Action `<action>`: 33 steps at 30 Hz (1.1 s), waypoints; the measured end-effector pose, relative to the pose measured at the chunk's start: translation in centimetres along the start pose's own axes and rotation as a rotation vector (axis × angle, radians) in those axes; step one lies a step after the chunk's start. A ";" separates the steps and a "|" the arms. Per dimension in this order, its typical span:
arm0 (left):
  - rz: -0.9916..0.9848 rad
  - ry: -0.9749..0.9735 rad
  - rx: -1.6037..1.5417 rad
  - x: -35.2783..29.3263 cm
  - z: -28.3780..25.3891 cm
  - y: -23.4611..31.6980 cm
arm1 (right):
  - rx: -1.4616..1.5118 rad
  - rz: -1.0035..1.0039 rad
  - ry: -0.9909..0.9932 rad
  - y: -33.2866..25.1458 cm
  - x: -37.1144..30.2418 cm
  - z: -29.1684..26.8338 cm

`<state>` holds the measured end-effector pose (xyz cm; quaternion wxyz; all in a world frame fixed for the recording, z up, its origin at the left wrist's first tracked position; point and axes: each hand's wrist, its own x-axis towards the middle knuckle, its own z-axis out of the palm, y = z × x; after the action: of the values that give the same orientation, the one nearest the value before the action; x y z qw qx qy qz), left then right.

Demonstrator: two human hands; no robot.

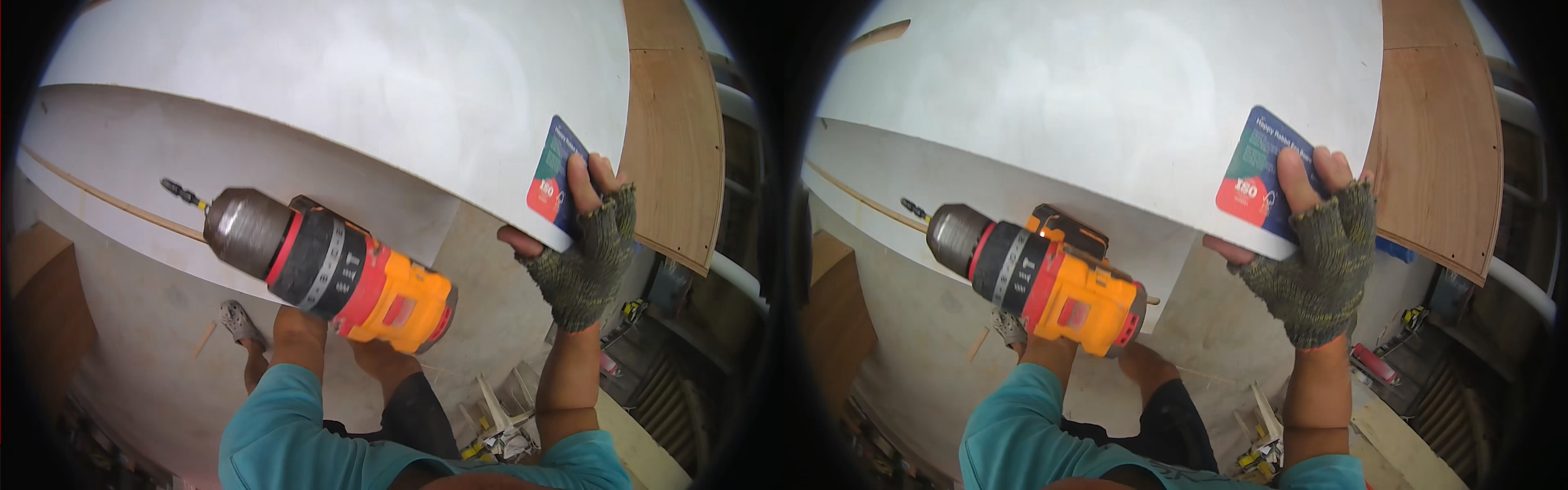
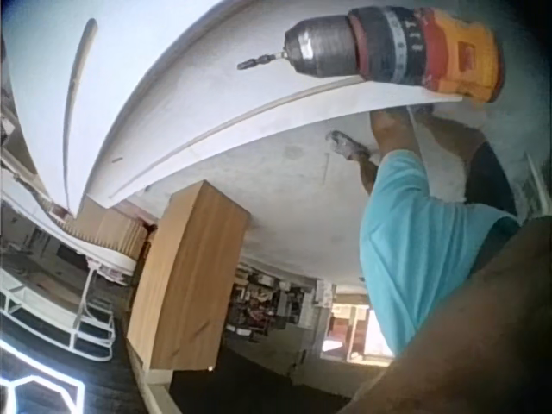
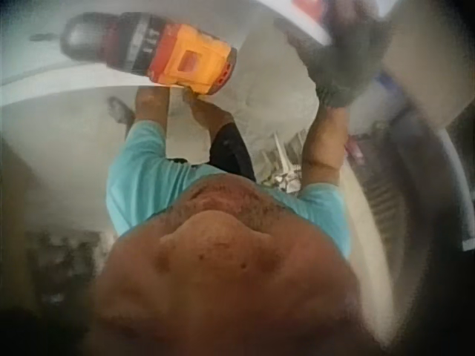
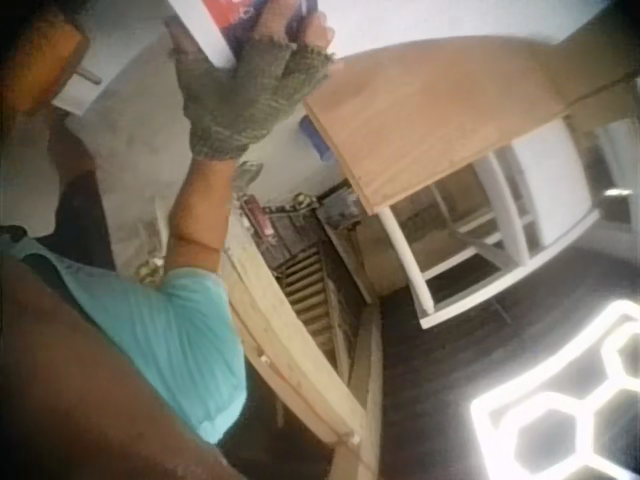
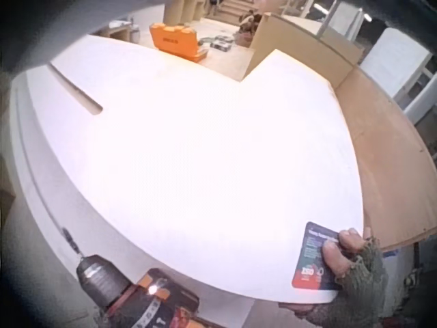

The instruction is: The person assembles a wooden furniture unit by fitting wooden panels together and securing them with screws using a cordless drill.

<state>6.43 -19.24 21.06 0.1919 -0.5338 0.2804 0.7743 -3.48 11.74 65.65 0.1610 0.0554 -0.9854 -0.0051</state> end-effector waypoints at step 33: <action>-0.076 -0.022 -0.015 -19.6 12.0 2.5 | 0.231 0.117 0.168 11.7 8.4 3.7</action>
<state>3.28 -13.45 43.26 0.2204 -0.5368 0.2521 0.7744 -13.81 22.45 65.15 0.2357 0.0162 -0.9639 0.1225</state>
